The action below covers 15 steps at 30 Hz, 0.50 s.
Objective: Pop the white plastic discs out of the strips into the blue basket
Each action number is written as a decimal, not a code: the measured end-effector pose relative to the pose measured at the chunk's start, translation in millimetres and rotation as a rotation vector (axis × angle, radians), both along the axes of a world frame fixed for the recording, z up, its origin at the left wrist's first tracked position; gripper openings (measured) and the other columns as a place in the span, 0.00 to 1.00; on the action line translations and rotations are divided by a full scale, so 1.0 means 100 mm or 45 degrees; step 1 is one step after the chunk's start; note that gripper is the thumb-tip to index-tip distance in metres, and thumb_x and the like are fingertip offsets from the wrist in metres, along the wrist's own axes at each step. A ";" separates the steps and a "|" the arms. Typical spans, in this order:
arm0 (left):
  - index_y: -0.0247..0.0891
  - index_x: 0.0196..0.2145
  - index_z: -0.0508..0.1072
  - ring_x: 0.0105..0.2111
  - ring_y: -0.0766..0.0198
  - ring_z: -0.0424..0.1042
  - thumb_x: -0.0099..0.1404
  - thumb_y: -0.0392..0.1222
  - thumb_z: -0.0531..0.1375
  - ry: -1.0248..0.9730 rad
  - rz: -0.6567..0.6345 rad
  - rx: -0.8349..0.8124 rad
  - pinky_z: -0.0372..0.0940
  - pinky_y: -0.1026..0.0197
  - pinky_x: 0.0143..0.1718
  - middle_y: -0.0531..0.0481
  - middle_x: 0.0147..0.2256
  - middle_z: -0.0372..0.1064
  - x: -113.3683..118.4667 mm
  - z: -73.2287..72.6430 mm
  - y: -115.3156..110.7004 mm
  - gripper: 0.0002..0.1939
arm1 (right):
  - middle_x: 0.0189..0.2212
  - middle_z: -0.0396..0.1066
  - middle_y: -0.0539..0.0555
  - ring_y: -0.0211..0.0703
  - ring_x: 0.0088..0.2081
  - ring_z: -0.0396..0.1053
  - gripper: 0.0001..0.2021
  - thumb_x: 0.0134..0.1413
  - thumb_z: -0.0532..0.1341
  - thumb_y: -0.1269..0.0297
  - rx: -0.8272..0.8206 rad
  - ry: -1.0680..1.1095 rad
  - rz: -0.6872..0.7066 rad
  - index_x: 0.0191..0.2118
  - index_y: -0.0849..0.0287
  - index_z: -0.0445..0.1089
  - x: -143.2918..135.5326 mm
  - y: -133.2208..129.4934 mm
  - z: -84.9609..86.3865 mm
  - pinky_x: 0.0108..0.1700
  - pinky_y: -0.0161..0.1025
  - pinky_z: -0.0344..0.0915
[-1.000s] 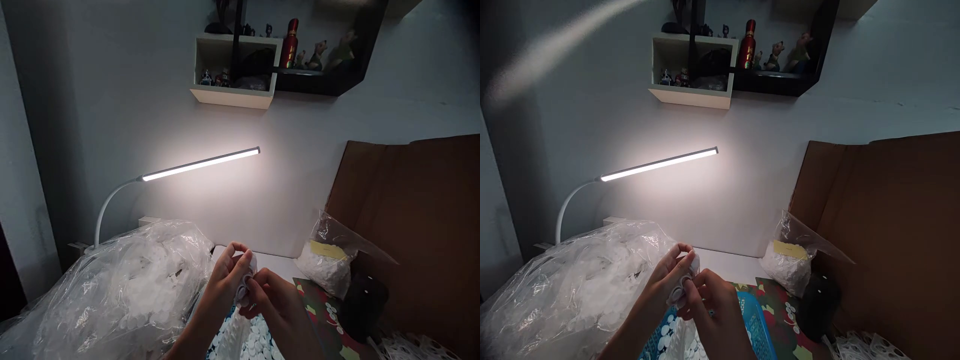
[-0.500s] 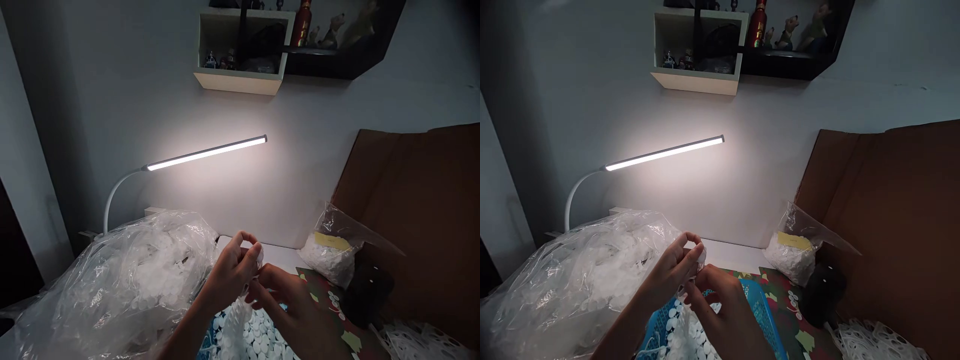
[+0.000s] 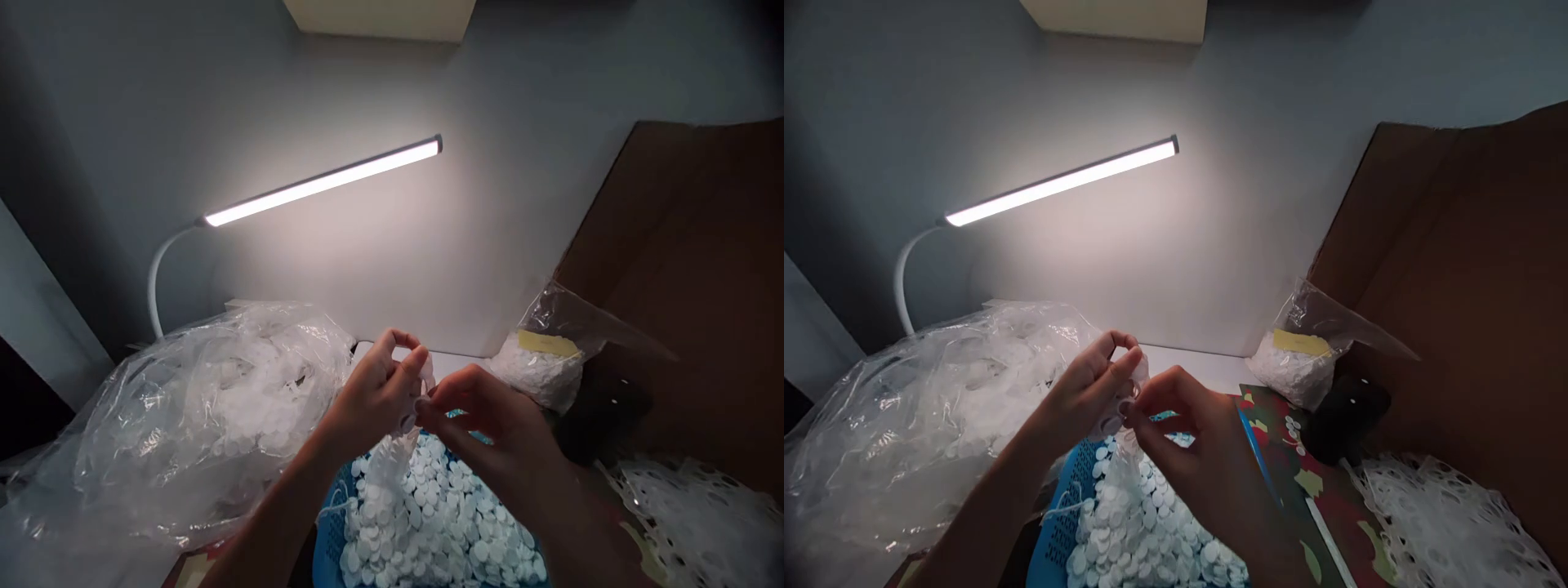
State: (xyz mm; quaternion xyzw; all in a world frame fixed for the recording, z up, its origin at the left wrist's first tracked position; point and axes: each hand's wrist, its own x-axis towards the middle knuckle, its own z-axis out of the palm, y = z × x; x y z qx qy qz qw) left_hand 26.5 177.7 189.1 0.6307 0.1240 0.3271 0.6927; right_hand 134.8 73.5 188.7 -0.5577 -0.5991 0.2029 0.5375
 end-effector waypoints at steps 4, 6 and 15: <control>0.38 0.28 0.61 0.12 0.76 0.48 0.61 0.45 0.55 -0.106 -0.068 -0.265 0.47 0.71 0.12 0.61 0.13 0.46 0.04 0.00 0.18 0.09 | 0.28 0.69 0.48 0.38 0.31 0.69 0.01 0.51 0.58 0.66 -0.016 -0.194 -0.003 0.31 0.54 0.65 0.11 -0.08 0.00 0.35 0.36 0.70; 0.37 0.25 0.60 0.13 0.75 0.52 0.59 0.42 0.57 -0.126 -0.034 -0.311 0.50 0.71 0.14 0.60 0.14 0.48 0.04 -0.01 0.30 0.10 | 0.28 0.70 0.48 0.39 0.31 0.69 0.03 0.52 0.57 0.69 -0.144 -0.388 0.067 0.32 0.53 0.65 0.19 -0.13 -0.02 0.33 0.36 0.70; 0.37 0.30 0.62 0.13 0.76 0.52 0.59 0.43 0.58 -0.131 0.109 -0.261 0.48 0.71 0.13 0.59 0.16 0.53 -0.05 0.01 0.46 0.08 | 0.29 0.72 0.48 0.41 0.29 0.70 0.03 0.53 0.57 0.64 -0.287 -0.795 0.139 0.31 0.50 0.68 0.35 -0.11 -0.08 0.29 0.36 0.67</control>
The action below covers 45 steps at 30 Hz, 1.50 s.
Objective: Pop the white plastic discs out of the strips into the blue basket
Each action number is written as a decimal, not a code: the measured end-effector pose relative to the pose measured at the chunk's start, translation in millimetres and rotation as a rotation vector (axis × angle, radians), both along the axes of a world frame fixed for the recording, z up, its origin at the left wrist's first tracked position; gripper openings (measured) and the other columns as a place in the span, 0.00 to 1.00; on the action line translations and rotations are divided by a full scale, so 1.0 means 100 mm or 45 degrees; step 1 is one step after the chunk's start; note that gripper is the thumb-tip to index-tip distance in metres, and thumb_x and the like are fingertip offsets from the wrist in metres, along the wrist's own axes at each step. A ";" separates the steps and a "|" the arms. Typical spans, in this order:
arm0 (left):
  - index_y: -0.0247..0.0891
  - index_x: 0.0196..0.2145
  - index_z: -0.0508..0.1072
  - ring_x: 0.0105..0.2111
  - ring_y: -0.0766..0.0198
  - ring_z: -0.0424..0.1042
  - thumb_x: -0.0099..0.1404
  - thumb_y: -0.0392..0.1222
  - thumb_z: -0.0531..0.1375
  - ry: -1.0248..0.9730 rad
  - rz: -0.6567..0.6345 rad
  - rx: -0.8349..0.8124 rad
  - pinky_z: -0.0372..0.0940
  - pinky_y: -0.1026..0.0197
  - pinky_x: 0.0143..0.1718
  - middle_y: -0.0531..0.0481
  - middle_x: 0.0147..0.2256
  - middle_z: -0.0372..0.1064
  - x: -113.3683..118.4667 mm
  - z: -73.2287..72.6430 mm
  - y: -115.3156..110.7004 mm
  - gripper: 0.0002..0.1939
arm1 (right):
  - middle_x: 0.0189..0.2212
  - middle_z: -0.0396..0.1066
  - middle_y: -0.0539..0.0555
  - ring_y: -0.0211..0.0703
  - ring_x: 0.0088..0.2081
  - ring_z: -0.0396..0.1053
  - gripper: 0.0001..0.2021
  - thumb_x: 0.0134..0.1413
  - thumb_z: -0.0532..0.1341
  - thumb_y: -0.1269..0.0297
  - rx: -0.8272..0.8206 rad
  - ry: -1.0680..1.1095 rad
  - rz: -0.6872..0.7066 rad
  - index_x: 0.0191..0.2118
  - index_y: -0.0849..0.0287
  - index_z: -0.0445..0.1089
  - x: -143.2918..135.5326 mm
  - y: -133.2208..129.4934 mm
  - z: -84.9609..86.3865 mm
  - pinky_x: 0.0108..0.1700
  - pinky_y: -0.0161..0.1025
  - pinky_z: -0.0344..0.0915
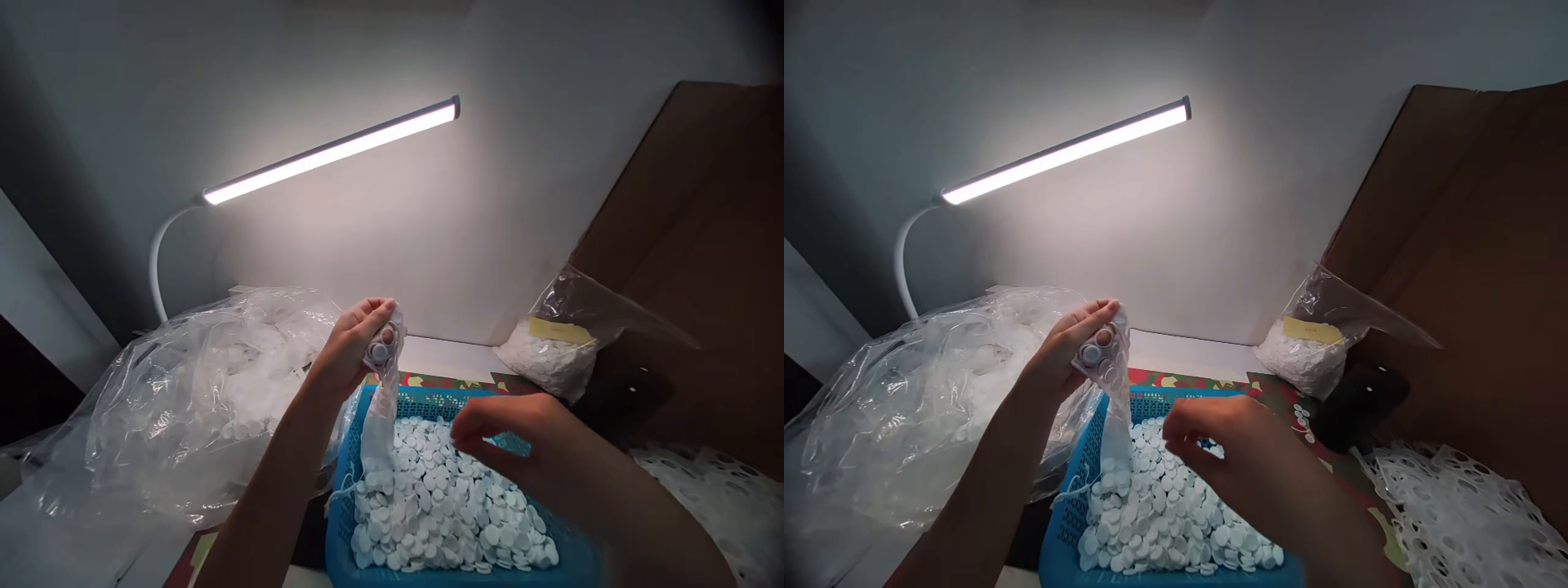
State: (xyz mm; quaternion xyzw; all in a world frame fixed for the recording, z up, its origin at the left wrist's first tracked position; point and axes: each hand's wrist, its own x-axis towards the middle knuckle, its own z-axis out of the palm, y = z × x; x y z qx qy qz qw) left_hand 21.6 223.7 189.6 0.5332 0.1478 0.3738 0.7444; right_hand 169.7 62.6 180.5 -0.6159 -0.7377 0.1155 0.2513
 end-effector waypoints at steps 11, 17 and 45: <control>0.39 0.34 0.61 0.13 0.74 0.57 0.60 0.50 0.56 0.313 -0.276 0.190 0.49 0.72 0.11 0.55 0.19 0.59 0.15 -0.10 -0.20 0.12 | 0.35 0.71 0.47 0.37 0.33 0.69 0.08 0.55 0.57 0.64 0.459 0.189 0.004 0.42 0.49 0.67 -0.23 0.22 -0.01 0.34 0.35 0.67; 0.39 0.35 0.62 0.13 0.74 0.57 0.59 0.51 0.57 0.408 -0.327 0.196 0.50 0.72 0.11 0.57 0.17 0.59 0.17 -0.12 -0.19 0.13 | 0.35 0.70 0.49 0.37 0.34 0.68 0.05 0.55 0.57 0.66 0.398 0.240 0.104 0.38 0.54 0.66 -0.22 0.24 -0.02 0.34 0.35 0.66; 0.36 0.34 0.63 0.21 0.73 0.62 0.59 0.44 0.58 0.158 -0.711 0.207 0.55 0.70 0.21 0.54 0.25 0.61 0.10 -0.22 0.09 0.10 | 0.42 0.66 0.55 0.43 0.43 0.66 0.17 0.53 0.58 0.58 0.017 0.998 0.053 0.47 0.53 0.56 -0.04 0.38 -0.04 0.45 0.44 0.64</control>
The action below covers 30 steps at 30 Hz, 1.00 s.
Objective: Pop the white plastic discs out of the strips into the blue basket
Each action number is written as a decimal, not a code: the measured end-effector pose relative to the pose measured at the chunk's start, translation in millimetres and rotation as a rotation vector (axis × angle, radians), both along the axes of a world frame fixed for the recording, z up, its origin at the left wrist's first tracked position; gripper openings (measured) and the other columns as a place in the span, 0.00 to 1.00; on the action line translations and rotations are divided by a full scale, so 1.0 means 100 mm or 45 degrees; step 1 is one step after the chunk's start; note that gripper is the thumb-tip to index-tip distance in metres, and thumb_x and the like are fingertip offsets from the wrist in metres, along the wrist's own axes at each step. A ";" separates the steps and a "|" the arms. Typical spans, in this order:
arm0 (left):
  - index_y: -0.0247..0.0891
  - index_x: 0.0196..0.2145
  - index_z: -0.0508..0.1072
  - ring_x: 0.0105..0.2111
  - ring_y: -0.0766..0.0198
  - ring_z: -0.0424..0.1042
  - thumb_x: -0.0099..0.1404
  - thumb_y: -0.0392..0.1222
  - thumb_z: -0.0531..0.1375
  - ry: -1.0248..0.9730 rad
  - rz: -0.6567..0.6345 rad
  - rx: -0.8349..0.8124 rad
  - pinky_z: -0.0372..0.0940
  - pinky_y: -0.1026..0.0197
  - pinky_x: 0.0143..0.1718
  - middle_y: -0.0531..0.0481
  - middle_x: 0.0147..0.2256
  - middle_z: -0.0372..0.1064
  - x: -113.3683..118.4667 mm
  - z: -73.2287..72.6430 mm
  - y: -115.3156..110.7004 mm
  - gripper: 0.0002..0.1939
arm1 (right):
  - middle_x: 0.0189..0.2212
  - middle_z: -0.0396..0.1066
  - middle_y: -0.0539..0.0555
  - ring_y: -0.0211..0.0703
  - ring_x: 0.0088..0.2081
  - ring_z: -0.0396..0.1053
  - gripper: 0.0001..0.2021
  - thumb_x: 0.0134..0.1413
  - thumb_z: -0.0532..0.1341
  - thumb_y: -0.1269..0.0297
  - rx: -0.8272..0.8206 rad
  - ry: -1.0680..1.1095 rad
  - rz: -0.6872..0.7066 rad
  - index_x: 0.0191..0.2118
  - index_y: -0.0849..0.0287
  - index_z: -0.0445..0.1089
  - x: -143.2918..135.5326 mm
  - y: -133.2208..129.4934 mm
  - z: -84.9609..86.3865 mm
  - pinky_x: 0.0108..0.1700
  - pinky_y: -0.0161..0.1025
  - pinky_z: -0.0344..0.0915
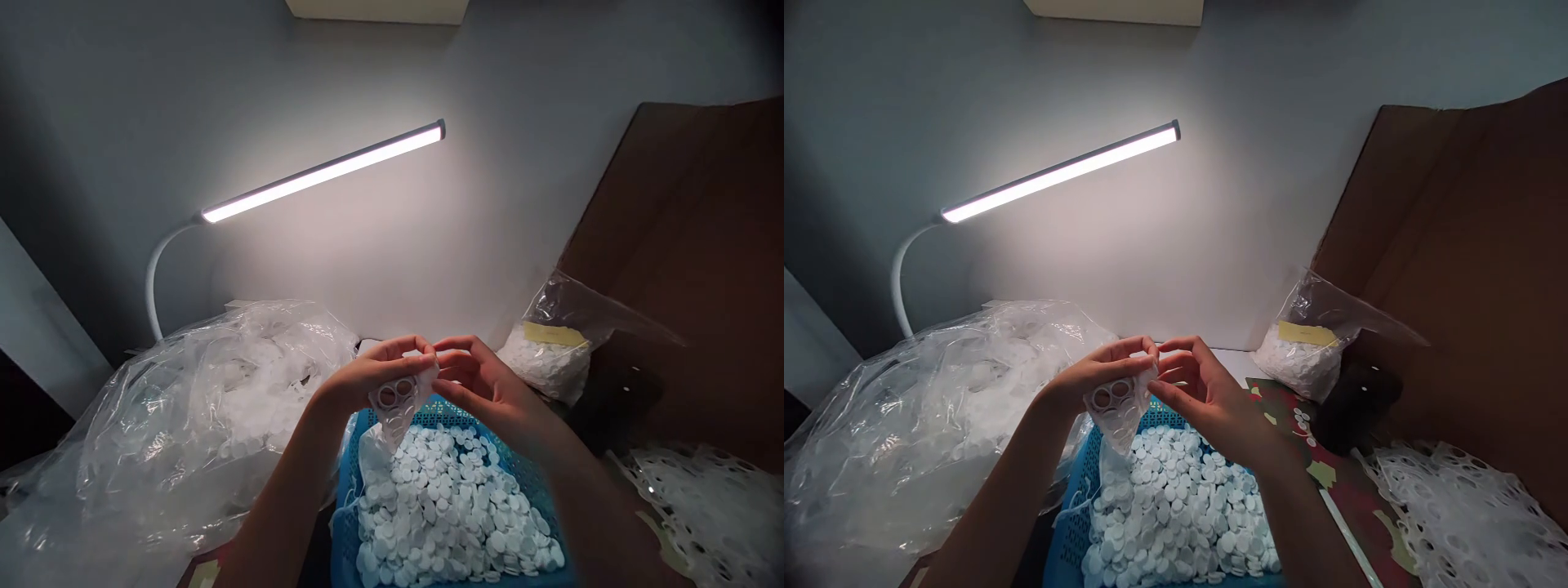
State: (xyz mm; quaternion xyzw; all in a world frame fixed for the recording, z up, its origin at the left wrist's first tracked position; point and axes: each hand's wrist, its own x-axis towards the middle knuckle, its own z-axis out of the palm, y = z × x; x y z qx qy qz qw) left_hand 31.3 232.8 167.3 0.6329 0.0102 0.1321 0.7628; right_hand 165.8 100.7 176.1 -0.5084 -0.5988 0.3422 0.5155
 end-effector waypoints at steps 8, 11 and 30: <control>0.37 0.32 0.62 0.17 0.76 0.57 0.61 0.44 0.56 0.038 -0.091 0.169 0.50 0.72 0.15 0.55 0.23 0.60 -0.08 0.08 -0.04 0.08 | 0.32 0.67 0.51 0.35 0.33 0.65 0.10 0.53 0.59 0.63 -0.147 0.284 0.348 0.40 0.57 0.60 0.00 0.07 -0.04 0.34 0.35 0.62; 0.38 0.32 0.61 0.13 0.78 0.49 0.62 0.45 0.55 0.085 -0.126 0.150 0.43 0.73 0.11 0.59 0.20 0.54 -0.12 0.12 -0.05 0.08 | 0.32 0.67 0.51 0.37 0.35 0.66 0.10 0.51 0.60 0.63 -0.148 0.301 0.343 0.39 0.58 0.62 -0.02 0.07 -0.03 0.38 0.38 0.63; 0.39 0.32 0.60 0.13 0.77 0.46 0.61 0.51 0.53 0.281 -0.051 0.249 0.43 0.74 0.10 0.60 0.18 0.47 -0.19 0.16 -0.08 0.12 | 0.28 0.66 0.48 0.35 0.32 0.65 0.06 0.47 0.63 0.63 0.065 0.196 -0.030 0.30 0.58 0.66 -0.05 0.05 0.02 0.35 0.35 0.63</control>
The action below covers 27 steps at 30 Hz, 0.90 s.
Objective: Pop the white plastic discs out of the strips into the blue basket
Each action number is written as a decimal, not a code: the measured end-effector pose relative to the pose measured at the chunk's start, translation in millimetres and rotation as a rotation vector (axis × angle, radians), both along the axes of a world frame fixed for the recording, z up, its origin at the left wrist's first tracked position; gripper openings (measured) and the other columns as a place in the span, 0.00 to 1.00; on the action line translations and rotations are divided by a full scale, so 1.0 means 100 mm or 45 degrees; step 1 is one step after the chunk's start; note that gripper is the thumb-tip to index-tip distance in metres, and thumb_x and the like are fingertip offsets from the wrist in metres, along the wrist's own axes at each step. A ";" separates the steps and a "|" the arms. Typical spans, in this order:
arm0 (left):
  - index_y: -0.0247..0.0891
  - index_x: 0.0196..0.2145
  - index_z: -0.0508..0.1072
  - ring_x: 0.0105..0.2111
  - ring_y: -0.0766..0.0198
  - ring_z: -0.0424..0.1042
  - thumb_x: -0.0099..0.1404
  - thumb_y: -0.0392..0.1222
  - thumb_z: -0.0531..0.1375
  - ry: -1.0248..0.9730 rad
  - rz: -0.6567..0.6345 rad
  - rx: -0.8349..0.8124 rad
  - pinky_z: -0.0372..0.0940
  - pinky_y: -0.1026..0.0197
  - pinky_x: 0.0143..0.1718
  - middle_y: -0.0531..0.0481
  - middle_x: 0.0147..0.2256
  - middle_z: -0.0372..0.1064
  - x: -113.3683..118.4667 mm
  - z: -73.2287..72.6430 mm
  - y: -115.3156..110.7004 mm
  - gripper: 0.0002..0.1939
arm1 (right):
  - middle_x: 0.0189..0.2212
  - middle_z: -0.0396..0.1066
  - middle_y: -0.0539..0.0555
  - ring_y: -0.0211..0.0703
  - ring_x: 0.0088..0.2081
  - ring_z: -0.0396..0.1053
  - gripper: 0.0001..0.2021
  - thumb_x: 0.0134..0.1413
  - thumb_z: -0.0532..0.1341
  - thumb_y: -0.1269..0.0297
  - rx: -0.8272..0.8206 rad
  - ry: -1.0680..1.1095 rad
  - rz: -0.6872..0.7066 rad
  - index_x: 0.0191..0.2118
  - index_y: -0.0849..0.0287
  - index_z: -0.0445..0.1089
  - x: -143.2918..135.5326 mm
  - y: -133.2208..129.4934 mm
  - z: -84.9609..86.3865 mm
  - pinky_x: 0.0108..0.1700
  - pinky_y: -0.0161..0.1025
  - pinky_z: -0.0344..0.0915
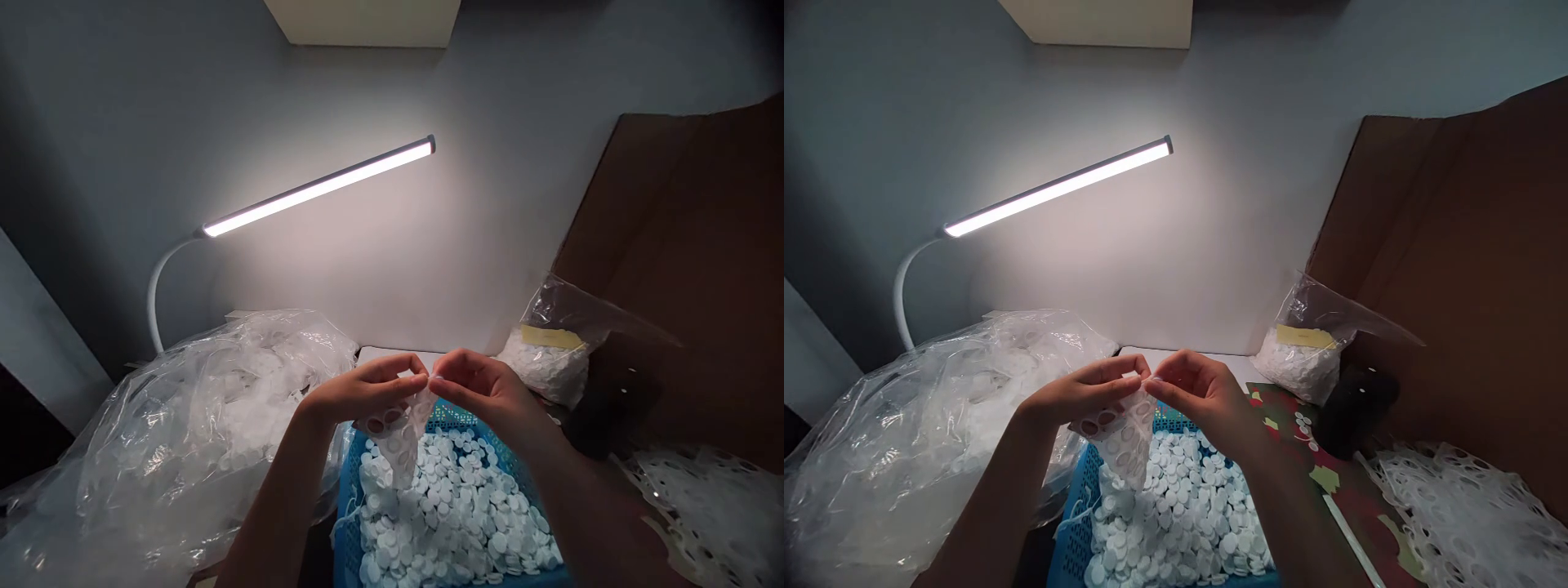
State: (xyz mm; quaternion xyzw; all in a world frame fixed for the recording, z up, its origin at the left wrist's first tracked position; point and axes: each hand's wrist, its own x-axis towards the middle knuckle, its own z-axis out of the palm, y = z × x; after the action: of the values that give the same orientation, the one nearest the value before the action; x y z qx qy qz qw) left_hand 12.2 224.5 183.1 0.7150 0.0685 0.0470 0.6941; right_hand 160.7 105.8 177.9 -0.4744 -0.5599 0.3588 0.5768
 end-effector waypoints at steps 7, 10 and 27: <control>0.36 0.25 0.59 0.14 0.76 0.54 0.63 0.50 0.51 0.015 -0.038 0.208 0.47 0.72 0.11 0.57 0.18 0.53 0.00 0.00 -0.05 0.15 | 0.28 0.68 0.50 0.38 0.32 0.67 0.07 0.48 0.62 0.61 0.064 -0.125 -0.149 0.31 0.58 0.66 -0.02 -0.01 0.01 0.35 0.37 0.65; 0.36 0.24 0.59 0.14 0.76 0.53 0.63 0.50 0.51 -0.015 0.038 0.213 0.48 0.72 0.12 0.57 0.18 0.54 0.02 0.02 -0.04 0.16 | 0.31 0.67 0.51 0.39 0.34 0.67 0.07 0.51 0.60 0.61 0.132 -0.211 -0.184 0.33 0.57 0.65 -0.01 -0.05 0.02 0.38 0.39 0.66; 0.39 0.28 0.58 0.14 0.77 0.53 0.60 0.52 0.54 -0.058 0.195 0.043 0.45 0.75 0.10 0.59 0.20 0.51 -0.07 0.06 -0.01 0.14 | 0.30 0.67 0.50 0.38 0.36 0.67 0.09 0.47 0.63 0.62 -0.158 0.098 0.190 0.32 0.59 0.63 -0.12 0.04 -0.06 0.39 0.38 0.64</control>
State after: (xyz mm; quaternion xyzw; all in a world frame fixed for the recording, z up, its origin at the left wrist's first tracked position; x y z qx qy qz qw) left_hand 5.5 223.9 189.5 0.7182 0.1064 0.1172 0.6776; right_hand 149.1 110.1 172.3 -0.4522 -0.5477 0.4526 0.5392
